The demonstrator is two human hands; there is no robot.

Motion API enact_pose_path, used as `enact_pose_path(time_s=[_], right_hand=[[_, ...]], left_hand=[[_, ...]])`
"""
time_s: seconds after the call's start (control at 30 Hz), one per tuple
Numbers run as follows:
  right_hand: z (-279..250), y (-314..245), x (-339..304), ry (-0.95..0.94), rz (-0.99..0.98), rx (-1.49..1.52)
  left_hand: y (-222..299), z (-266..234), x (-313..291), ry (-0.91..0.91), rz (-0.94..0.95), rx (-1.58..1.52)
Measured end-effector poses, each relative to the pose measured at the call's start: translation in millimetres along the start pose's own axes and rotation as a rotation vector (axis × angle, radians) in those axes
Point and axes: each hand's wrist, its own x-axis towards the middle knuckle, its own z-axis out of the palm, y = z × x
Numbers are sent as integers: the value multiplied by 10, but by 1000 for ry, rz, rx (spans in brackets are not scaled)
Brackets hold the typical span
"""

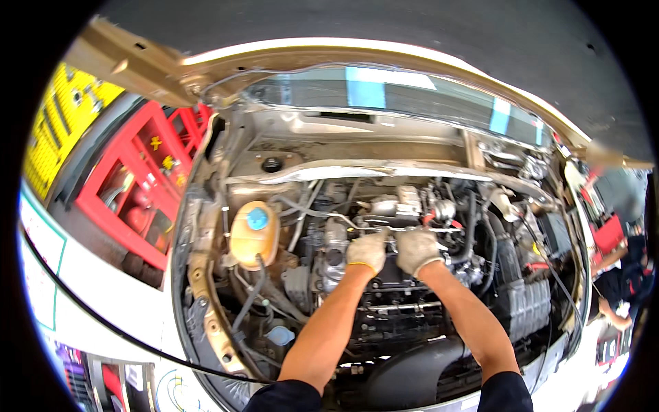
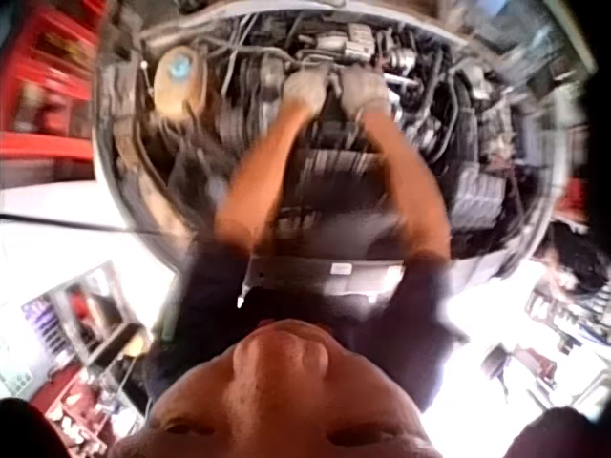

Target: The person connects jumper cables to a portable battery charger and attaches them to the car battery. He then uses a wrench to tighten bolts on the engine block while another person assists nearby.

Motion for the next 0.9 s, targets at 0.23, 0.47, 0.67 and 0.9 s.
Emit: enact_pose_path(time_s=[0.23, 0.47, 0.67, 0.9], right_hand=[[-515, -643, -110, -434, -1, 31], [-82, -462, -242, -258, 6, 84], [-22, 3, -56, 30, 39, -258], [-287, -248, -66, -140, 98, 72]], left_hand=[[-268, 9, -73, -10, -18, -32], [-148, 72, -9, 21, 3, -60], [-86, 97, 59, 36, -14, -69], [-146, 22, -12, 11, -25, -31]])
